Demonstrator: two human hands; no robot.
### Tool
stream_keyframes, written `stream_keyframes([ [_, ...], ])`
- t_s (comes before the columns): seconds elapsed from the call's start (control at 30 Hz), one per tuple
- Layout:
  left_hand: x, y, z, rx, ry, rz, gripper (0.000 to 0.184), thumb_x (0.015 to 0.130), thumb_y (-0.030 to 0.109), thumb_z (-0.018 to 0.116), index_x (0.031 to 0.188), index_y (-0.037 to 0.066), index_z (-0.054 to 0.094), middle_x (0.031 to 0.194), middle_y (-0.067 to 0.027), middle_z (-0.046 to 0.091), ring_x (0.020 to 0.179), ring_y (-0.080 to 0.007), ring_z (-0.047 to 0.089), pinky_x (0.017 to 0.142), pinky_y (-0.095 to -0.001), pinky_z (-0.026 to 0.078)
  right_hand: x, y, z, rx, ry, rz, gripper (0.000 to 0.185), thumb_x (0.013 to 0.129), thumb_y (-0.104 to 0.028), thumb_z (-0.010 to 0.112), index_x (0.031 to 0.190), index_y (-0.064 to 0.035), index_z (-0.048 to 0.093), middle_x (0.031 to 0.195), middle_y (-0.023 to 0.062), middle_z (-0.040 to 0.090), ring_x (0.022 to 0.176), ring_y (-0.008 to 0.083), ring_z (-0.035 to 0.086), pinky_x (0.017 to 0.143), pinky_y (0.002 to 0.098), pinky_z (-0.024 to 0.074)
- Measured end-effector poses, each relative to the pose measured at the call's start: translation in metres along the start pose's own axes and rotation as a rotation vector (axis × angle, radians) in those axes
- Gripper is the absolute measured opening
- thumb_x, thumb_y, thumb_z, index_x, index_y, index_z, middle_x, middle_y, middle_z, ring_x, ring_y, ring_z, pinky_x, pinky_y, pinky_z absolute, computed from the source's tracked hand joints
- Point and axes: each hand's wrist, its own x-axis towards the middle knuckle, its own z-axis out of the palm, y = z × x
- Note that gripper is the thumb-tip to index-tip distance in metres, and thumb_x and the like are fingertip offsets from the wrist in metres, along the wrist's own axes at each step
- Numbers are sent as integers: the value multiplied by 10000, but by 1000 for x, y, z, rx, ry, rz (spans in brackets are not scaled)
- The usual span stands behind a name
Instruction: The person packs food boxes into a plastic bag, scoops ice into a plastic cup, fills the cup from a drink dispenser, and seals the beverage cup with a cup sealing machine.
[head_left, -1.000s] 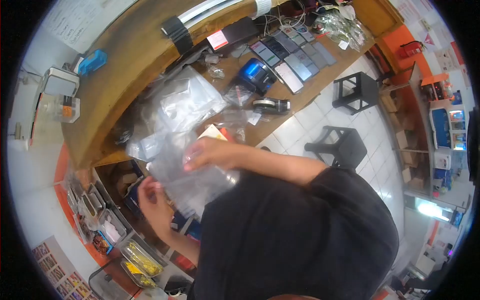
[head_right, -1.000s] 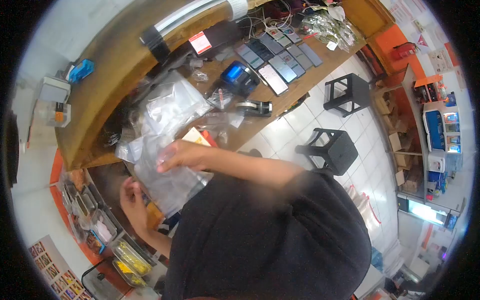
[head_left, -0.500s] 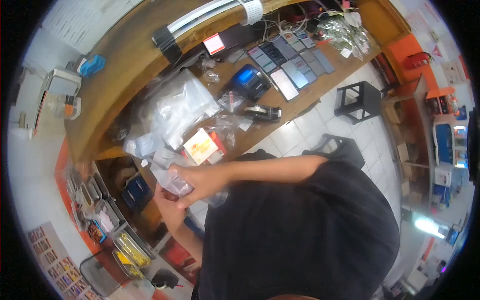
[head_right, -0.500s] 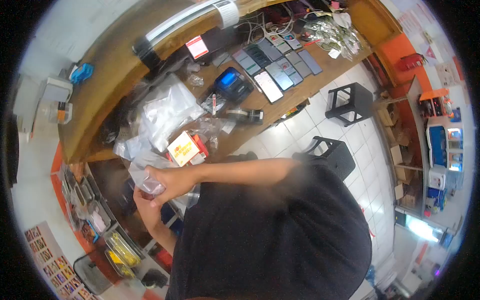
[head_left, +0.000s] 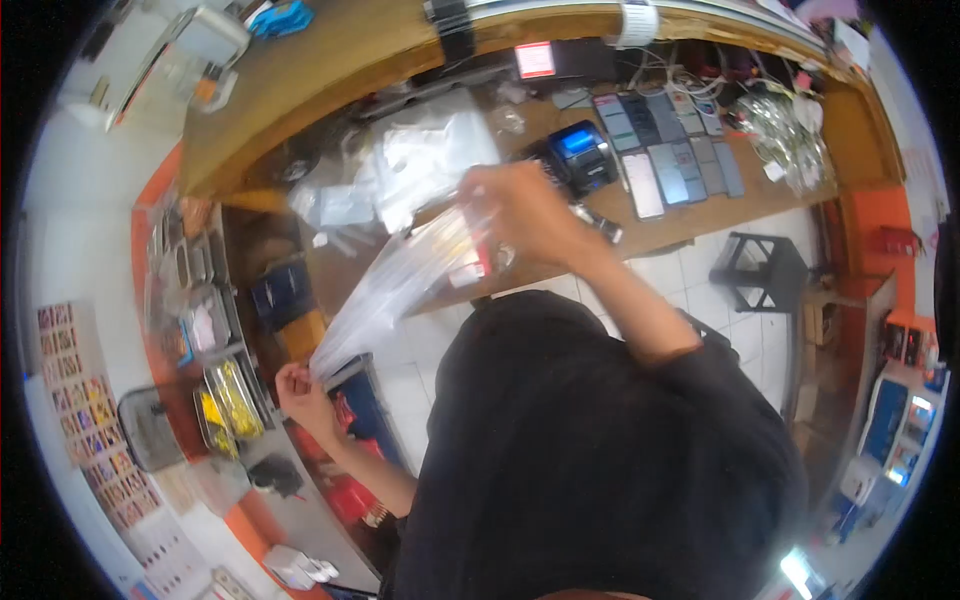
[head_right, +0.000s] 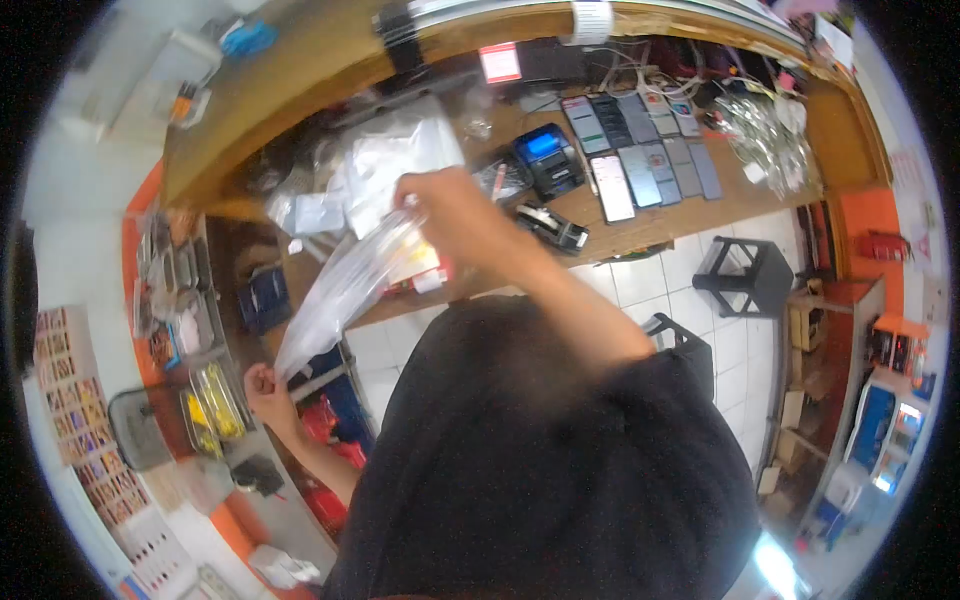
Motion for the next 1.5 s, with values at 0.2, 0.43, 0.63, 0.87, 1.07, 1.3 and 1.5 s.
stream_keyframes([
  [0.2, -20, 138, 50, 529, -118, 473, 786, 795, -48, 693, 1512, 43, 381, 1359, -154, 488, 1229, -264, 513, 1051, -373, 420, 19, -31, 16, 62, -73, 65, 194, 793, 6, 700, 983, -28, 700, 791, 168, 668, 722, 244, 653, 656, 355, 502],
  [0.43, 27, 123, 107, 344, -429, 208, 911, 830, -37, 608, 1620, 145, 195, 1123, -138, 657, 1030, -264, 612, 960, -427, 478, 48, -55, 65, -163, -41, -225, 228, 813, -55, 716, 1029, -22, 651, 931, 164, 627, 903, 323, 652, 795, 403, 511],
  [0.63, 33, 140, 52, -647, -472, -132, 829, 806, -37, 599, 1563, 102, 290, 981, -147, 647, 594, -155, 567, 541, -282, 485, 54, -15, 197, 30, -678, -170, 187, 818, -144, 689, 965, -29, 689, 991, 220, 642, 1033, 362, 627, 840, 472, 476],
  [0.87, 45, 69, -59, -561, -565, 104, 177, 739, 37, 758, 904, -26, 752, 912, -223, 636, 816, -276, 665, 715, -352, 529, -4, 75, 341, -391, -740, -187, 313, 891, -232, 649, 1073, 13, 720, 1117, 229, 697, 1035, 333, 665, 895, 483, 507],
  [1.07, 80, -61, -5, 1039, -573, -246, 631, 811, -38, 607, 1419, 5, 447, 1355, -330, 448, 1188, -518, 524, 1026, -509, 458, 38, -18, 250, 299, -992, -106, 296, 1004, -214, 562, 1187, -1, 655, 1098, 162, 718, 1025, 256, 703, 919, 410, 535],
  [1.3, 79, -137, -54, 772, -624, -296, 739, 796, -73, 550, 1498, 28, 341, 1504, -344, 332, 1378, -531, 379, 1157, -500, 360, 8, 95, 114, -47, -344, 415, 549, 763, -169, 857, 1225, -38, 593, 1168, 143, 624, 1033, 257, 647, 932, 372, 537],
  [1.5, 109, -103, -51, 618, -780, -163, 837, 776, -35, 591, 1562, 122, 353, 1544, -302, 363, 1471, -479, 271, 1225, -460, 248, -5, 121, 141, -453, -550, 118, 1214, 635, -189, 938, 1611, -232, 216, 1671, 189, 81, 1517, 475, 130, 1207, 552, 268],
])
